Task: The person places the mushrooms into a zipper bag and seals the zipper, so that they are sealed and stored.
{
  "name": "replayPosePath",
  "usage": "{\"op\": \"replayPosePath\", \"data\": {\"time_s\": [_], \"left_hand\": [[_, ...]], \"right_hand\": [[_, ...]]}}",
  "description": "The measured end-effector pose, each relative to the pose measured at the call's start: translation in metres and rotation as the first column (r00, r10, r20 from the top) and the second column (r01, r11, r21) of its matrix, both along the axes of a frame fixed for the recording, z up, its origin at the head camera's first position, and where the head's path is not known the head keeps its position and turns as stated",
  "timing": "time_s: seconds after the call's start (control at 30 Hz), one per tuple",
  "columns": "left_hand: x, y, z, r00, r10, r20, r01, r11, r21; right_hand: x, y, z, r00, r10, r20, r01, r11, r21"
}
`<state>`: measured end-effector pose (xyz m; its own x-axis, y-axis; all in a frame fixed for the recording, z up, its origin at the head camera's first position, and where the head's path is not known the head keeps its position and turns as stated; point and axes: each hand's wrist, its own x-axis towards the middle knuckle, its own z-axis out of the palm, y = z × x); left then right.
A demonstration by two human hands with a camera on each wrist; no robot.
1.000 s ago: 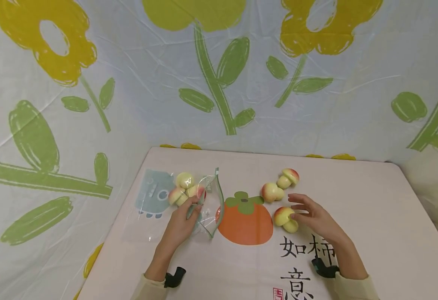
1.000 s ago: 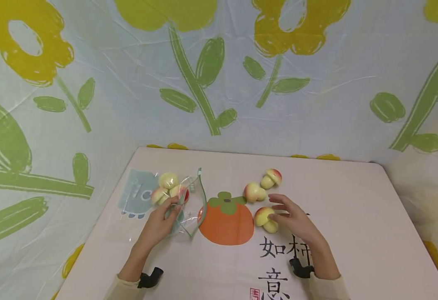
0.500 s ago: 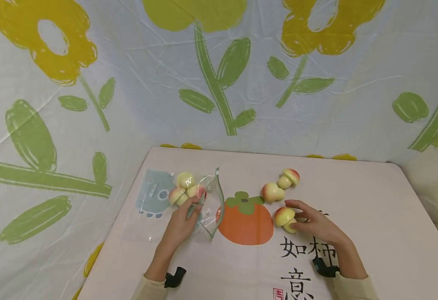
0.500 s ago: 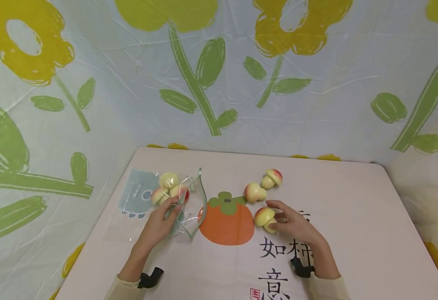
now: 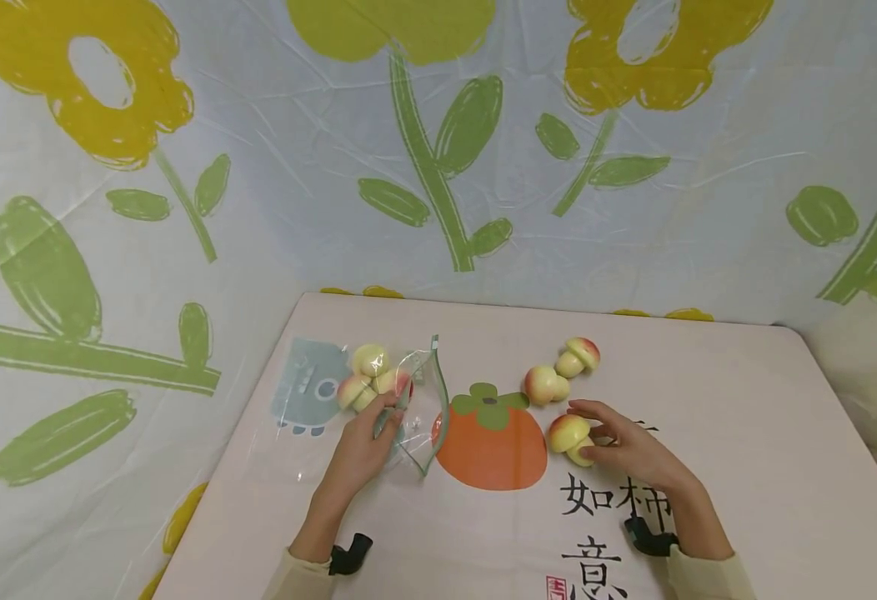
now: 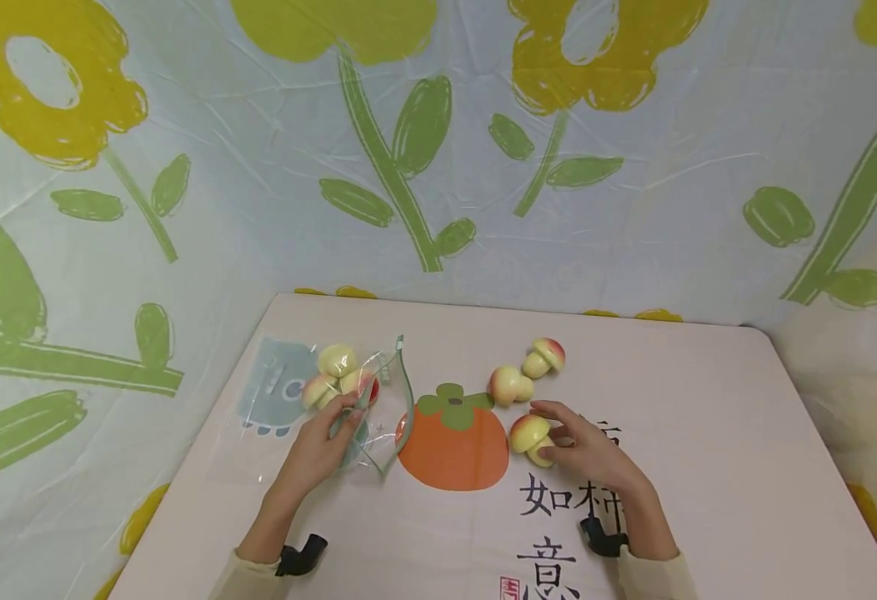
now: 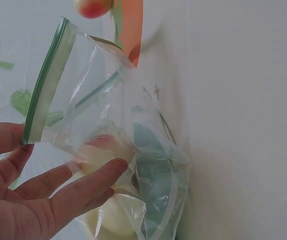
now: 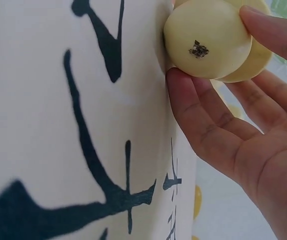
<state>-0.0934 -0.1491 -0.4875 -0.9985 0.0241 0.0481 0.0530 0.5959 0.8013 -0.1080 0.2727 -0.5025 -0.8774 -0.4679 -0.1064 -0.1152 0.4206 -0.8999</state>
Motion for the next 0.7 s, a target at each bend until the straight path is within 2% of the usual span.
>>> {"op": "replayPosePath", "data": {"time_s": [0.27,0.7], "left_hand": [[0.0002,-0.0006,0.0002,1.0,0.001,0.014,-0.001,1.0,0.007],[0.0003,-0.0005,0.0009,1.0,-0.001,0.011,0.001,1.0,0.012]], "right_hand": [[0.0018,-0.0017,-0.0011,0.997,-0.031,-0.07,0.03,1.0,-0.007],[0.0007,-0.0099,0.0016,0.994,-0.061,-0.088,0.053,0.995,-0.088]]}}
